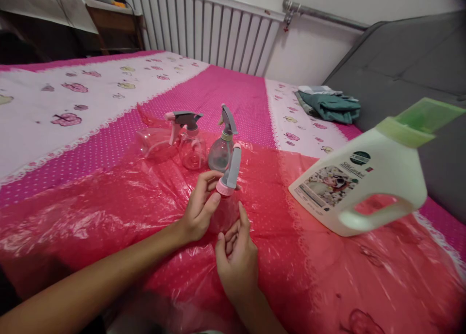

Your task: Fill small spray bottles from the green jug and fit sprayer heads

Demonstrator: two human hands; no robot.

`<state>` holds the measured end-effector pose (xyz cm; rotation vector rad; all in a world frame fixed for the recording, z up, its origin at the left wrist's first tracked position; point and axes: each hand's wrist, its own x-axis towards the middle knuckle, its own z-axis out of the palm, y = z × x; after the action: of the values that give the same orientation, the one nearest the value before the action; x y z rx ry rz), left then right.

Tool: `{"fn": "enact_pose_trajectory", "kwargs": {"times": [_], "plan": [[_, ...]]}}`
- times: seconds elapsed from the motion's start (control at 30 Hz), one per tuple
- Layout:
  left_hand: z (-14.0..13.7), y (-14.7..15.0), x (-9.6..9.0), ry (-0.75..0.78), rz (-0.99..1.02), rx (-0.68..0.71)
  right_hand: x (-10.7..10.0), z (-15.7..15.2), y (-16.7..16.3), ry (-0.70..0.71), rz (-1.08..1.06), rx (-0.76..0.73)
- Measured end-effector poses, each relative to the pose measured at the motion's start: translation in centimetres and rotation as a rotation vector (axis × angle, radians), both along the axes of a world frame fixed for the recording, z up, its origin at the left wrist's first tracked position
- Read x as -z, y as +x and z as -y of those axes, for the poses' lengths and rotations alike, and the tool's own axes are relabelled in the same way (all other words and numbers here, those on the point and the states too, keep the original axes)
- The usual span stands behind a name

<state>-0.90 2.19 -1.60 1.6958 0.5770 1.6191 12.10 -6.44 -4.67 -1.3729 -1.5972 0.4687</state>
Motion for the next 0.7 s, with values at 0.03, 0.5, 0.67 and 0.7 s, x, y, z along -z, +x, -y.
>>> {"fn": "enact_pose_trajectory", "kwargs": {"times": [0.03,0.5,0.67,0.7], "plan": [[0.02,-0.10,-0.16,-0.015,-0.030,-0.007,0.01,-0.01,0.01,-0.002,-0.002,-0.001],[-0.25,0.24,0.11,0.010,0.032,0.049,-0.02,-0.11,-0.09,0.024,0.010,-0.008],[-0.21,0.12,0.17,0.013,0.021,0.059,0.04,-0.11,-0.04,0.039,0.025,-0.006],[-0.21,0.13,0.18,0.016,0.021,0.059,0.04,-0.11,-0.03,0.037,0.024,-0.006]]}}
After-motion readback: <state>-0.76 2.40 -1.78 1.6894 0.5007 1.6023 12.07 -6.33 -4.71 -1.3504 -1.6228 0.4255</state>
